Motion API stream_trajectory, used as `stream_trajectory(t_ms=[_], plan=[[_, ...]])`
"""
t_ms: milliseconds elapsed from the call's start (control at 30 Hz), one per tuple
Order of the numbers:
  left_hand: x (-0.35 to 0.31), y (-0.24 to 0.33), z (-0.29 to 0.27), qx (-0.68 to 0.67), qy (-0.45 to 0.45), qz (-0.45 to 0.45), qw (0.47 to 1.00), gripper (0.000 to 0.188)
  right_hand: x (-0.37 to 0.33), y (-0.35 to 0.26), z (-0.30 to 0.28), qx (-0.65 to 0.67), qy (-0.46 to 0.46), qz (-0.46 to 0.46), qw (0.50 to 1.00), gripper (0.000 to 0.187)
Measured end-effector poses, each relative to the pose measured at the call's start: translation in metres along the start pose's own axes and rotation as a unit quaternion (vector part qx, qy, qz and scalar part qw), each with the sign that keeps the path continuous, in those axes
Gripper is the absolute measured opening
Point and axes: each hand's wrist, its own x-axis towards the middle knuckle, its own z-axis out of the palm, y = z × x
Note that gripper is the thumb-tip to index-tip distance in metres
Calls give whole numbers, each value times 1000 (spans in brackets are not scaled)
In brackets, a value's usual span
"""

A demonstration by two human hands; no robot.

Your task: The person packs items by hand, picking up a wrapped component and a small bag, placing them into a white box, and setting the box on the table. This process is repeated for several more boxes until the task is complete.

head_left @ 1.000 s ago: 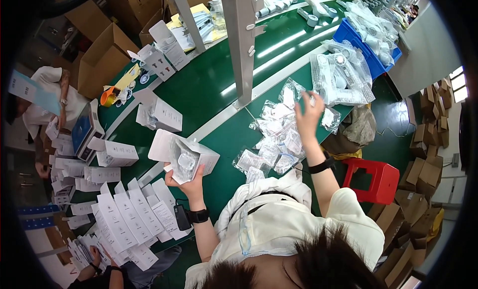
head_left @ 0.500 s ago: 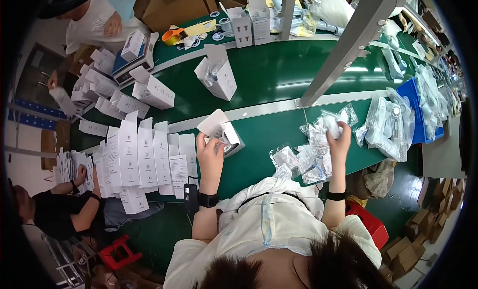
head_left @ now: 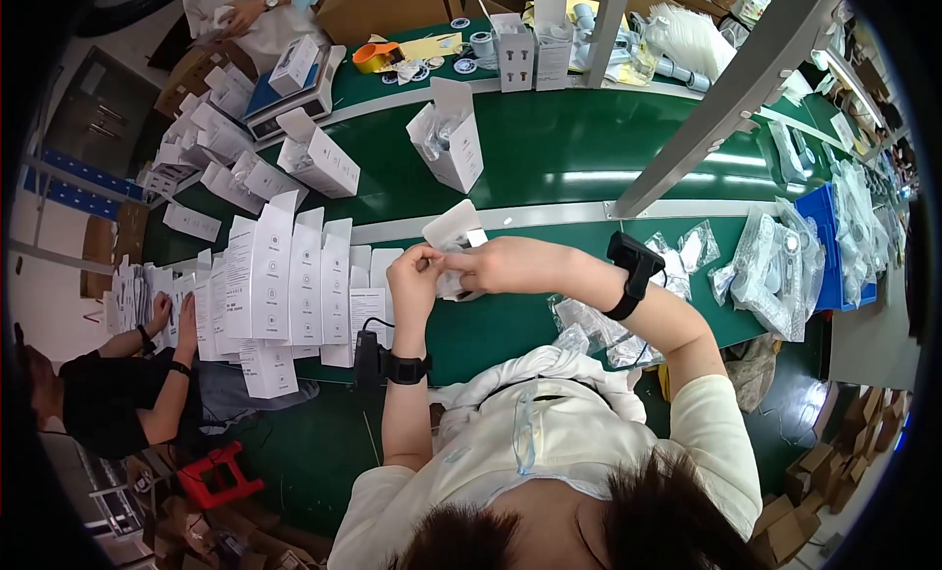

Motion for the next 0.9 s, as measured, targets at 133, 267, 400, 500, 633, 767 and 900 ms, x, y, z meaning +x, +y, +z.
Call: stream_trajectory(t_ms=[133, 267, 400, 500, 633, 767, 900], plan=[[0, 2, -1, 44, 6, -5, 999, 6, 15, 13, 22, -54, -40, -43, 997, 10], [1, -6, -4, 43, 21, 4, 999, 5, 17, 13, 45, -31, 63, -40, 997, 13], [-4, -20, -9, -76, 25, 22, 997, 12, 11, 4, 56, 26, 45, 45, 998, 24], [-7, -23, -20, -99, 67, 72, 990, 26, -9, 2, 50, -45, 57, 59, 996, 39], [-25, -44, -83, 443, 110, 139, 879, 71, -31, 9, 63, -38, 242, 201, 948, 75], [-45, -92, -86, 628, -90, 60, 771, 87, -26, 29, 117, 261, 277, 268, 885, 96], [-46, -76, -55, 577, -108, 17, 810, 87, -33, 84, 106, 277, 469, 332, 770, 95]])
